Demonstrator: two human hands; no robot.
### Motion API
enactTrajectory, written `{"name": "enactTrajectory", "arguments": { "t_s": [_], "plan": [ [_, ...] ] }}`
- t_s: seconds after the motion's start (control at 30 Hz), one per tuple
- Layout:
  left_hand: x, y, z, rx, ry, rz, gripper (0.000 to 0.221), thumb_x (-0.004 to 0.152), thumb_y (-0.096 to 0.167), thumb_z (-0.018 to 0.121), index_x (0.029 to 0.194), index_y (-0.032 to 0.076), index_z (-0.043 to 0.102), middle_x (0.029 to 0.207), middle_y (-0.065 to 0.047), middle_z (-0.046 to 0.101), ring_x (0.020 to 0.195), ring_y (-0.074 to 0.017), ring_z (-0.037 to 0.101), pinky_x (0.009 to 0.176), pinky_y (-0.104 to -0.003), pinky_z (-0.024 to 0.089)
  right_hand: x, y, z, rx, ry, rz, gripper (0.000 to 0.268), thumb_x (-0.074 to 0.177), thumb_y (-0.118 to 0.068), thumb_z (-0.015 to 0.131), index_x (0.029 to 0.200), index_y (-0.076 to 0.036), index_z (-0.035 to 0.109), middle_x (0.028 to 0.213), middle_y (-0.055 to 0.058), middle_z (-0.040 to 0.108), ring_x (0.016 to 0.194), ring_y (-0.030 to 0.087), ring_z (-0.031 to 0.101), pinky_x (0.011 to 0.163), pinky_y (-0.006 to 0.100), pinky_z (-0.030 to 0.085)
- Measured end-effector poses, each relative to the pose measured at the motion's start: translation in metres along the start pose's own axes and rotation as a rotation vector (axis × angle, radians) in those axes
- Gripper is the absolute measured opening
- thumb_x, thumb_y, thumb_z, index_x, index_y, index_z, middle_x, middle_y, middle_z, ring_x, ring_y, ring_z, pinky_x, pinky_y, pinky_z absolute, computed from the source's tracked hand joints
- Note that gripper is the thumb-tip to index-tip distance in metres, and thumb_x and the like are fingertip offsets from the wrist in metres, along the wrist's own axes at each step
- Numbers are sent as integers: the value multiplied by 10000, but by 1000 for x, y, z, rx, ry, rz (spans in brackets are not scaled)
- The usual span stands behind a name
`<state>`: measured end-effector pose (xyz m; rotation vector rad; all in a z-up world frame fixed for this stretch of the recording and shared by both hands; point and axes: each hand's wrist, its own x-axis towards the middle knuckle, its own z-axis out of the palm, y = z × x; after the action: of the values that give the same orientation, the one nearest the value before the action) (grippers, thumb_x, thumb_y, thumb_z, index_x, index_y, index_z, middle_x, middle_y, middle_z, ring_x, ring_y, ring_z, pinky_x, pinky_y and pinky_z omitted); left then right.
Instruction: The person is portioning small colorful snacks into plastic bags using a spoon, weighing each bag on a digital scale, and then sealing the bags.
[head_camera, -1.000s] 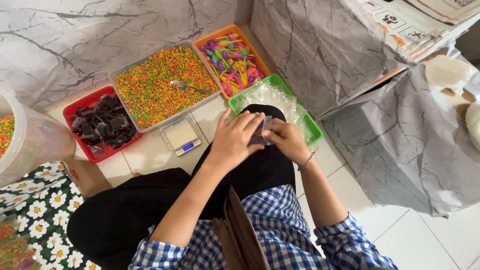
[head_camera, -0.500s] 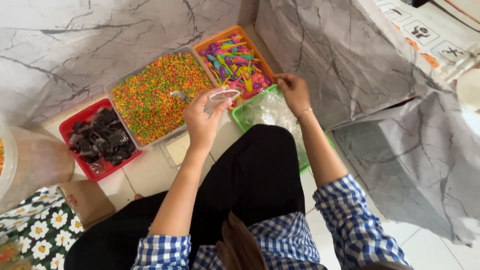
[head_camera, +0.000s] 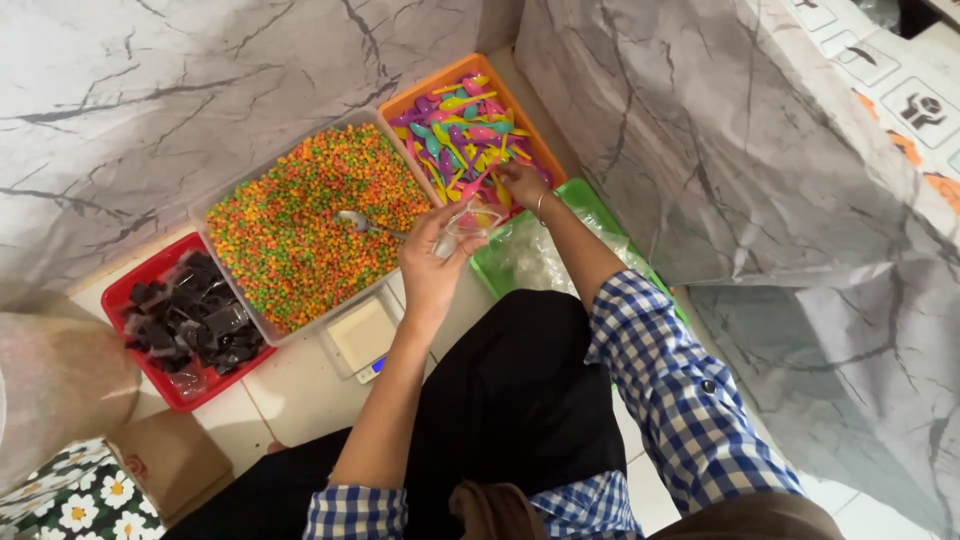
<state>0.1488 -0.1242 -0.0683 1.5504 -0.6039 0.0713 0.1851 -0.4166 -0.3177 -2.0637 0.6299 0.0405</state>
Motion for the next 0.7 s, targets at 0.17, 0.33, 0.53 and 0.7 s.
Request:
{"name": "enactTrajectory", "arguments": {
  "t_s": [0.17,0.33,0.53,0.7],
  "plan": [
    [5,-14,0,-20,-33,-78,504,761,197,917,1223,110,738,1088,-130,733,1064,-302,715,974,-426,521,20,5,23,31,-80,32,429,996,-353,647,1413,-254,629,1343,114,678,1305,334,586,1121,439,452],
    [2,-26,0,-18,-60,-117,517,761,211,923,1233,112,736,1115,-133,733,1093,-309,707,990,-437,514,22,-3,27,17,-112,137,617,972,-669,621,1445,-274,598,1388,82,656,1342,302,561,1140,398,436],
    [-1,-32,1,-38,-80,-157,587,725,247,945,1260,133,732,1116,-131,720,1119,-321,690,1019,-451,498,10,-20,6,-48,-58,147,588,952,-702,608,1276,-227,727,1249,84,725,1260,293,624,1103,414,464],
    [-4,-26,-7,-35,-3,-163,588,731,252,941,1262,120,726,1098,-135,708,1096,-280,694,1024,-412,493,16,-19,15,4,-115,100,606,1018,-672,513,1384,-211,656,1359,100,668,1337,299,561,1145,417,418]
  ]
}}
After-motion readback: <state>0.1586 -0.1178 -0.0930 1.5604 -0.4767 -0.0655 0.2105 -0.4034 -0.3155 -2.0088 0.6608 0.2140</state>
